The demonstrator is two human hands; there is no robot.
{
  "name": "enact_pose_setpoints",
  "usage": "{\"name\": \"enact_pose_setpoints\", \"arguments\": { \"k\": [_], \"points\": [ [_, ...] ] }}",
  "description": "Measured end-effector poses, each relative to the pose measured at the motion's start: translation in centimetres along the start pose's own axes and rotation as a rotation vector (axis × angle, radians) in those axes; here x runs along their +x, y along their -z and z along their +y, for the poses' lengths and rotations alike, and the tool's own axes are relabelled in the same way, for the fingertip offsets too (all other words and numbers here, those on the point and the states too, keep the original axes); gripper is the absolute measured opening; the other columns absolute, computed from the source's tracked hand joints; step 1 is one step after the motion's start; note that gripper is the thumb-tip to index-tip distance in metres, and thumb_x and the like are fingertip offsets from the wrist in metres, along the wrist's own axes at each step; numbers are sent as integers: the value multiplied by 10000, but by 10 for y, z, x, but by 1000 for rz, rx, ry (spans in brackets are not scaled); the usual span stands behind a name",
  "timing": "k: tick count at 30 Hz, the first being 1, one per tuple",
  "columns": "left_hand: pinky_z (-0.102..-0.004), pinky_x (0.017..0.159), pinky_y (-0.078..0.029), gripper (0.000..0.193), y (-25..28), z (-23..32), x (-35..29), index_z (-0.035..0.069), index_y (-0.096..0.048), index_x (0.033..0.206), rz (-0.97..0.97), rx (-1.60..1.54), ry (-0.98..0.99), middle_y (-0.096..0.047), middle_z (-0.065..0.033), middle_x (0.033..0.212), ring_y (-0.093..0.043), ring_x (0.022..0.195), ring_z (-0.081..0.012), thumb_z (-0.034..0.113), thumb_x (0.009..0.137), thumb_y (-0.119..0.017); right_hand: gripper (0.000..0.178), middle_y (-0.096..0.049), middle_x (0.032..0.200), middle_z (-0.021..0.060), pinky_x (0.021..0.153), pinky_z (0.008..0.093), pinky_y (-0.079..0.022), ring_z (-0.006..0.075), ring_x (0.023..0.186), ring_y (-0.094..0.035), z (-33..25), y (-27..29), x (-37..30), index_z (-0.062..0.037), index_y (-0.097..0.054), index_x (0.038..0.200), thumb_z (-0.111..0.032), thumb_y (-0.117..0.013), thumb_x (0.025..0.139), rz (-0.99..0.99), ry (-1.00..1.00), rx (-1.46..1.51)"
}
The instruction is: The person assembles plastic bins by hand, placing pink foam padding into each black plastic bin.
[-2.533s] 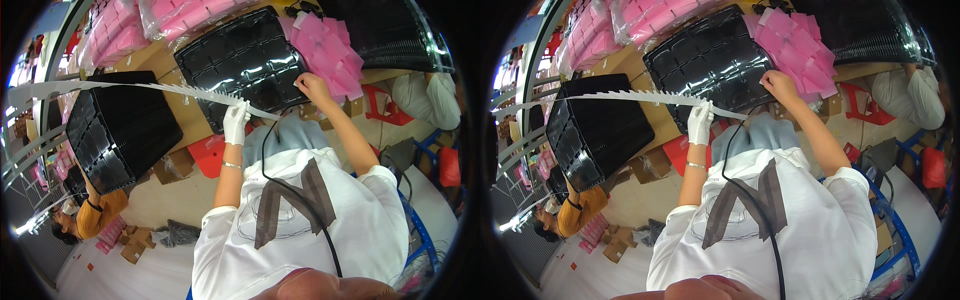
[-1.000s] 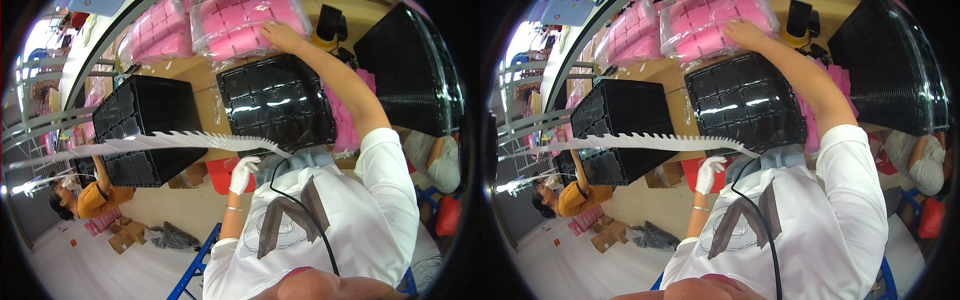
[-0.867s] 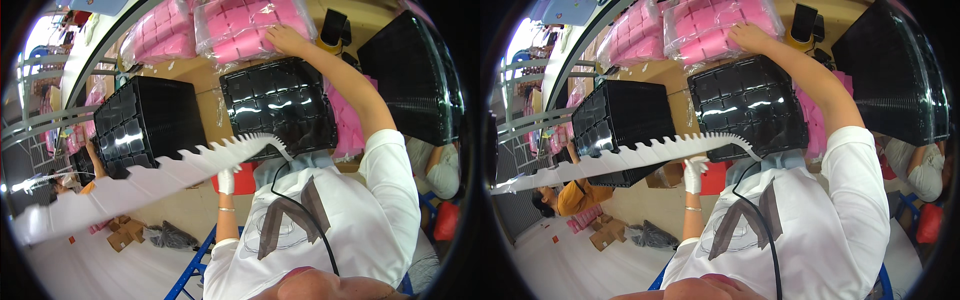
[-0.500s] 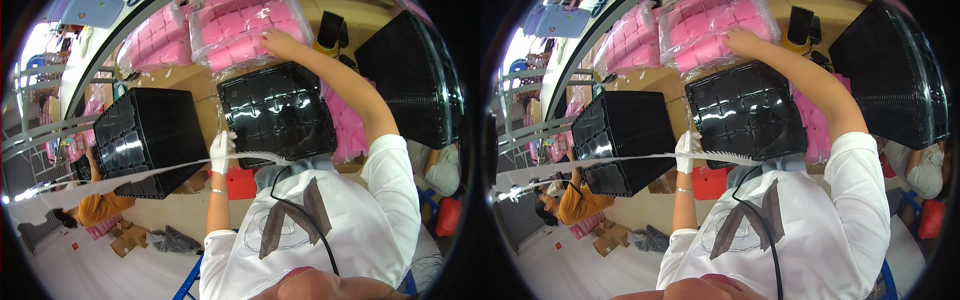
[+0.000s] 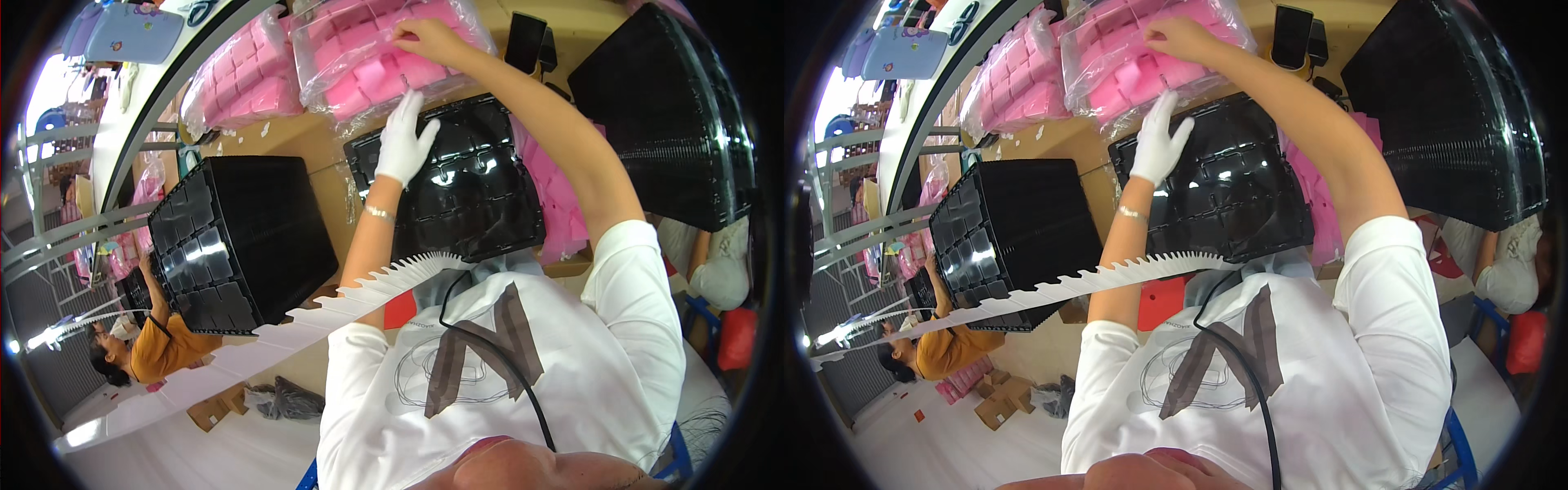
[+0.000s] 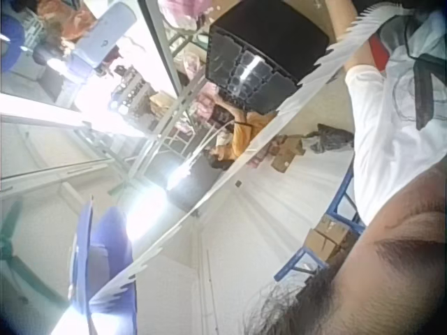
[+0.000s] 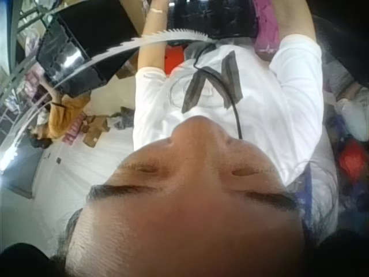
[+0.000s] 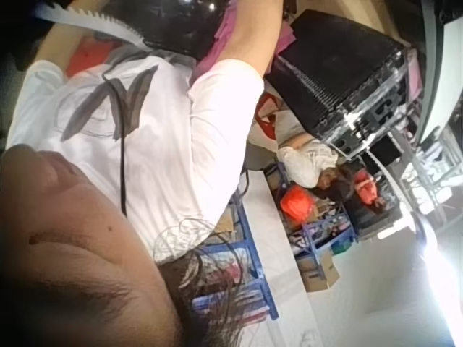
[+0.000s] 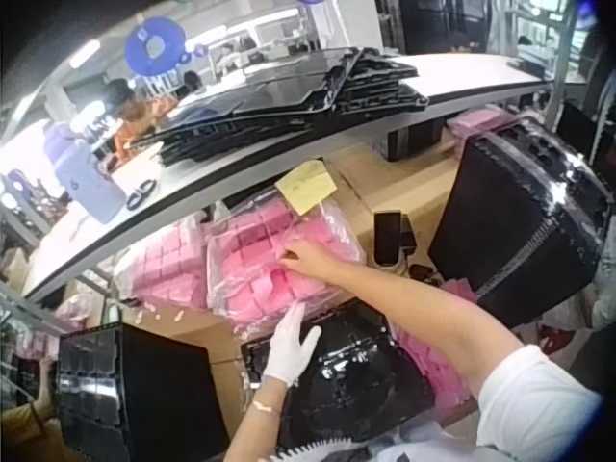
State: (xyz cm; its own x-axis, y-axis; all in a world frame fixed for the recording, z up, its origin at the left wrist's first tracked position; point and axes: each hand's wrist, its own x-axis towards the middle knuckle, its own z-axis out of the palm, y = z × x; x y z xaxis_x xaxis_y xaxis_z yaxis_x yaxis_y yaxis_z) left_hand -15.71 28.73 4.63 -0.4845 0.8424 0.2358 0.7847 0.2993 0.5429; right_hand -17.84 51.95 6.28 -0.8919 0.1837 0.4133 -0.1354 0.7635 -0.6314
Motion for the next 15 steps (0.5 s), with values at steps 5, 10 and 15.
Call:
{"name": "enact_pose_setpoints", "arguments": {
  "k": [5, 10, 15],
  "points": [
    [-419, 1032, -420, 558, -16, -38, 6, -43, -392, 1373, 279, -955, 377, -496, -189, 1368, -479, 1284, -298, 292, 953, -545, 186, -675, 912, 96, 773, 333, -520, 264, 850, -651, -87, 21, -46, -46, -695, 1023, -86, -689, 841, 372, 27, 215],
    [-450, 1043, -404, 613, 18, -34, -56, 54, -499, 1317, 538, -1883, 687, -531, -103, 1348, -495, 1248, -272, 546, 955, -446, 158, -650, 983, 65, 800, 367, -518, 276, 942, -630, -115, 33, -160, -101, -684, 911, -115, -719, 758, 255, 316, -72],
    [-429, 1023, -425, 733, 46, -29, -130, 83, -483, 1366, 503, -1992, 712, -544, -108, 1336, -522, 1216, -263, 660, 914, -479, 170, -618, 968, 63, 811, 378, -504, 287, 966, -608, -130, 17, -229, -83, -654, 869, -93, -725, 714, 178, 199, -28]
  ]
}}
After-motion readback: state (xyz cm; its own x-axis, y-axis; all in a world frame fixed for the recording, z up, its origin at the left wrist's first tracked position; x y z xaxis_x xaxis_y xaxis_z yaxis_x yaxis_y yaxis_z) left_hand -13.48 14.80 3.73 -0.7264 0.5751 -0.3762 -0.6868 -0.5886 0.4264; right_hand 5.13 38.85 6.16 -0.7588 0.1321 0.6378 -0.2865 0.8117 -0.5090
